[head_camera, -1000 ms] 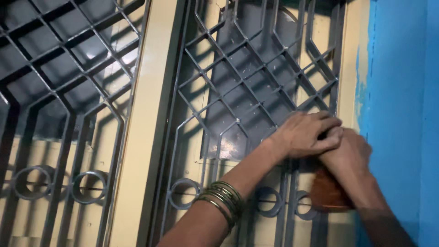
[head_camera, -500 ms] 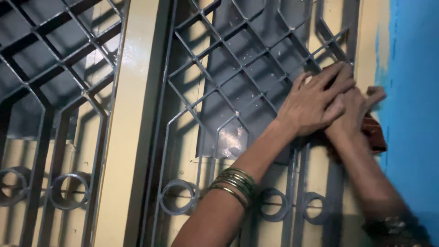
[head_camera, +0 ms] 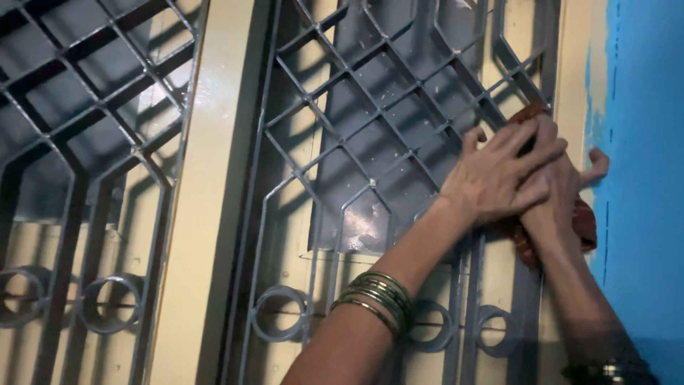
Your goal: The person uses a brown cloth to wipe and clean a metal window grille. They scrub the surface of the bars and the surrounding wall area with repetitive hand motions.
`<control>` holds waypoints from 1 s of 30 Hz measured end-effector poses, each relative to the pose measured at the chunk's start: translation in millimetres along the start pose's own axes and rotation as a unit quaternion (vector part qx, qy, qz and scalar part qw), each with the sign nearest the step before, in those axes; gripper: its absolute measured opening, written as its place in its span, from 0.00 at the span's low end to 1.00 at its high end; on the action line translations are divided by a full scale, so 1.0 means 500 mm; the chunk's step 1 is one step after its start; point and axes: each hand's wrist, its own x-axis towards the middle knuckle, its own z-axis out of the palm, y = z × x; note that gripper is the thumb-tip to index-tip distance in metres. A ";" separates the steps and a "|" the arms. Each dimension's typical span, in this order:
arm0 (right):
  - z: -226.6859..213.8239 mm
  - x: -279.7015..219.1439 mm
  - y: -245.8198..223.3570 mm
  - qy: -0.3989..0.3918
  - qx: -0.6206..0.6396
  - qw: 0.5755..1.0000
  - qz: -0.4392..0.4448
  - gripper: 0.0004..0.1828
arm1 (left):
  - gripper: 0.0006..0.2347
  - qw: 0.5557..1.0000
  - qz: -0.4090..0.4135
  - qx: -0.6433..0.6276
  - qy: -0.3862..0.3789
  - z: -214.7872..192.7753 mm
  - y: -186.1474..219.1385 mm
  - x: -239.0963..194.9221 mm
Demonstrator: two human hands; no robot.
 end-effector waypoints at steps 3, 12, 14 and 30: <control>-0.027 -0.021 -0.033 -0.018 -0.006 1.000 0.023 0.23 | 0.25 1.000 0.003 -0.025 0.006 -0.007 0.010 -0.026; -0.131 -0.029 -0.129 -0.135 -0.073 0.986 0.063 0.27 | 0.26 0.990 0.039 -0.131 -0.025 -0.084 -0.005 -0.082; -0.153 -0.032 -0.136 -0.157 -0.081 0.981 0.079 0.30 | 0.27 0.989 0.062 -0.131 -0.017 -0.100 -0.009 -0.078; -0.058 -0.030 -0.144 -0.080 0.043 0.995 0.027 0.38 | 0.23 0.997 0.036 -0.060 0.031 -0.067 -0.046 -0.096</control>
